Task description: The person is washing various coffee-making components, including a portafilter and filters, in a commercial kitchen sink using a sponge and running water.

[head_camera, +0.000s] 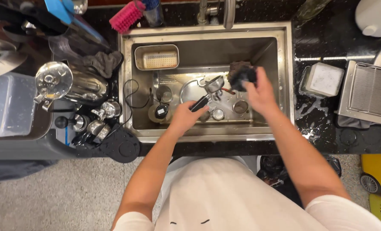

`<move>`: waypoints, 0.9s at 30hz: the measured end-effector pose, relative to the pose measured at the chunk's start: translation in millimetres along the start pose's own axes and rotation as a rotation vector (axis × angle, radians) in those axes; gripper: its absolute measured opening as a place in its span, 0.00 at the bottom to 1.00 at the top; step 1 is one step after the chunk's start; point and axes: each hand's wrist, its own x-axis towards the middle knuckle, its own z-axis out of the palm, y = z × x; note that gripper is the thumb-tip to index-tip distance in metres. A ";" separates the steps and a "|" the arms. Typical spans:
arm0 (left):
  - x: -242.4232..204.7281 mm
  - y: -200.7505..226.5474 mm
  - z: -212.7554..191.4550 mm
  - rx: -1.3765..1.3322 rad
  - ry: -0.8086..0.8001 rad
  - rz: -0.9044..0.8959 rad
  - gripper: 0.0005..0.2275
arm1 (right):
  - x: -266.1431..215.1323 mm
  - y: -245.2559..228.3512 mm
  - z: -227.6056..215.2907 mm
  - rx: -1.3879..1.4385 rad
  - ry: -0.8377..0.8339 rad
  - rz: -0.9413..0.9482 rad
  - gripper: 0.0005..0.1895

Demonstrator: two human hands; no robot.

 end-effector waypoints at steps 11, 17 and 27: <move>-0.1 0.8 28.8 -0.280 -0.137 -0.119 0.17 | -11.5 -35.5 38.2 -0.406 -0.261 -0.706 0.13; -28.2 25.0 32.3 -0.135 -0.162 -0.093 0.12 | 15.3 22.6 28.3 0.128 -0.231 0.143 0.13; -21.1 7.6 49.3 -1.042 -0.475 -0.328 0.19 | -20.9 -32.1 51.0 1.102 0.014 0.499 0.18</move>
